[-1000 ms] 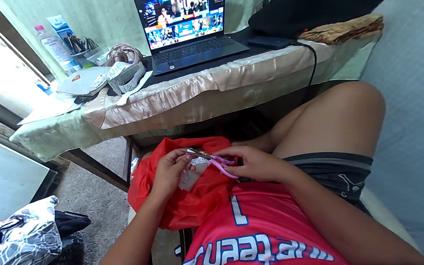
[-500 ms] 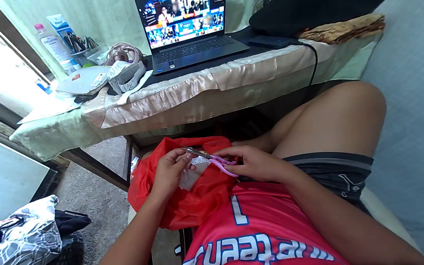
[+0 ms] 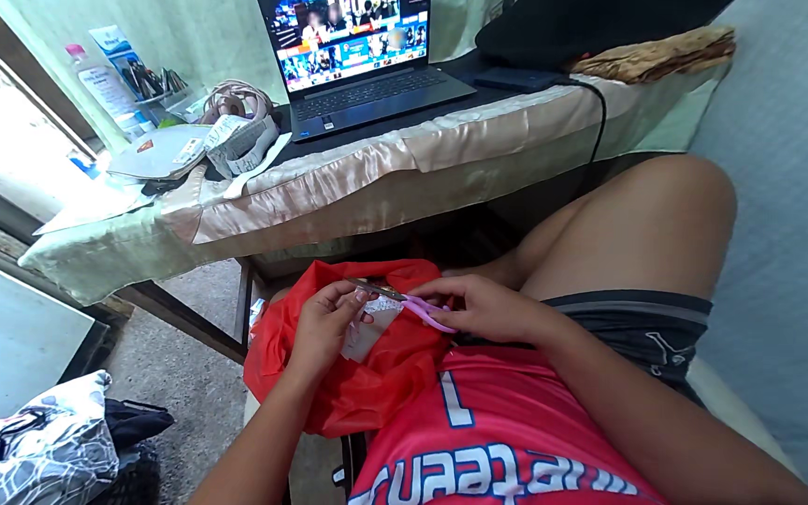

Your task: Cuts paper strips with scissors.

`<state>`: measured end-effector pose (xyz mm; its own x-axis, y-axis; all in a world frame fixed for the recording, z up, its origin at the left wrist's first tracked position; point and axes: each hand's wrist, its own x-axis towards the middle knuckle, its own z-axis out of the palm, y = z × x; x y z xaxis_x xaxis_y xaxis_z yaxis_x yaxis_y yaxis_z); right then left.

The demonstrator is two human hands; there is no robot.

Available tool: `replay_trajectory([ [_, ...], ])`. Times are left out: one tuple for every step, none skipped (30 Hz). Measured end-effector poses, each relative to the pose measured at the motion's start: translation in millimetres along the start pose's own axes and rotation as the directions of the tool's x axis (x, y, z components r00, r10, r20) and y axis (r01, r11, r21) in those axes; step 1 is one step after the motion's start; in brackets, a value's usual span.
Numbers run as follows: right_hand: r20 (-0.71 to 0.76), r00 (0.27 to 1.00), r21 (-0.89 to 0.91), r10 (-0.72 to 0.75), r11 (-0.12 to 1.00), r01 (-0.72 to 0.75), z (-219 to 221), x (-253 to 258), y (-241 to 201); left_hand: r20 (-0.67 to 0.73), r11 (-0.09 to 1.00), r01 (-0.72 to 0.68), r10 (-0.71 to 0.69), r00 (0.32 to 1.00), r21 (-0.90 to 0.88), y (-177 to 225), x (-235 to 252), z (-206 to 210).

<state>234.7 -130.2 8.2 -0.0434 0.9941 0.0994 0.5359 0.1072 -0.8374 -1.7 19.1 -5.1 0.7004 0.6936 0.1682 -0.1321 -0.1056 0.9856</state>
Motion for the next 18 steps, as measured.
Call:
replay_trajectory([
  [0.005, 1.0, 0.015, -0.012, 1.0, 0.012, 0.4, -0.1, -1.1, 0.002, 1.0, -0.001, 0.001, 1.0, -0.002, -0.8, 0.2, -0.6],
  [0.004, 1.0, 0.023, -0.02, 1.0, 0.019, 0.8, 0.0, -1.8, 0.002, 1.0, -0.006, 0.006, 1.0, -0.006, -1.5, 0.3, -0.9],
  [0.003, 1.0, 0.024, -0.02, 1.0, 0.02, 0.9, 0.0, -2.5, 0.002, 1.0, -0.009, 0.009, 1.0, -0.01, -1.8, 0.3, -0.9],
  [0.003, 1.0, 0.023, -0.015, 1.0, 0.015, 0.8, 0.0, -3.1, 0.003, 1.0, -0.012, 0.012, 1.0, -0.013, -1.9, 0.1, -1.0],
  [0.001, 1.0, 0.022, -0.008, 1.0, 0.008, 0.6, 0.1, -3.4, 0.004, 1.0, -0.014, 0.014, 1.0, -0.016, -1.9, 0.0, -1.0],
  [-0.002, 1.0, 0.022, -0.001, 1.0, 0.001, 0.3, 0.1, -3.7, 0.005, 1.0, -0.016, 0.016, 1.0, -0.017, -1.7, 0.0, -0.9],
  [-0.004, 1.0, 0.022, 0.002, 1.0, -0.002, 0.0, 0.1, -3.5, 0.005, 1.0, -0.015, 0.015, 1.0, -0.016, -1.1, 0.1, -0.5],
  [-0.007, 1.0, 0.022, 0.004, 1.0, -0.004, -0.2, 0.0, -3.2, 0.002, 1.0, -0.012, 0.012, 1.0, -0.016, -0.4, 0.0, -0.1],
  [-0.01, 1.0, 0.021, 0.007, 1.0, -0.007, -0.3, 0.0, -2.9, -0.003, 1.0, -0.009, 0.009, 1.0, -0.019, 0.5, -0.1, 0.3],
  [-0.01, 1.0, 0.02, 0.012, 1.0, -0.012, -0.2, 0.0, -2.6, -0.006, 1.0, -0.008, 0.008, 1.0, -0.019, 1.3, 0.0, 0.6],
  [-0.011, 1.0, 0.021, 0.02, 1.0, -0.019, 0.1, -0.1, -2.7, -0.012, 1.0, -0.008, 0.007, 1.0, -0.017, 1.8, 0.1, 0.9],
  [-0.011, 1.0, 0.021, 0.026, 0.999, -0.025, 0.3, -0.2, -2.8, -0.017, 1.0, -0.01, 0.01, 1.0, -0.015, 2.1, 0.2, 1.2],
  [-0.01, 1.0, 0.019, 0.028, 0.999, -0.028, 0.4, -0.2, -2.8, -0.019, 1.0, -0.015, 0.015, 1.0, -0.012, 2.3, 0.2, 1.3],
  [-0.009, 1.0, 0.017, 0.026, 1.0, -0.026, 0.4, -0.2, -2.9, -0.018, 1.0, -0.022, 0.022, 1.0, -0.009, 2.0, 0.4, 1.2],
  [-0.009, 1.0, 0.015, 0.022, 1.0, -0.022, 0.6, 0.0, -2.9, -0.019, 1.0, -0.026, 0.026, 0.999, -0.005, 1.8, 0.4, 1.0],
  [-0.01, 1.0, 0.015, 0.019, 1.0, -0.019, 0.6, 0.0, -3.0, -0.021, 1.0, -0.028, 0.028, 0.999, 0.001, 1.6, 0.2, 1.0],
  [-0.01, 1.0, 0.016, 0.016, 1.0, -0.016, 0.6, 0.0, -3.2, -0.023, 1.0, -0.031, 0.031, 0.999, 0.003, 1.6, 0.1, 1.2],
  [-0.01, 1.0, 0.017, 0.014, 1.0, -0.014, 0.7, -0.1, -3.5, -0.024, 0.999, -0.033, 0.033, 0.999, 0.001, 1.3, 0.2, 1.1],
])
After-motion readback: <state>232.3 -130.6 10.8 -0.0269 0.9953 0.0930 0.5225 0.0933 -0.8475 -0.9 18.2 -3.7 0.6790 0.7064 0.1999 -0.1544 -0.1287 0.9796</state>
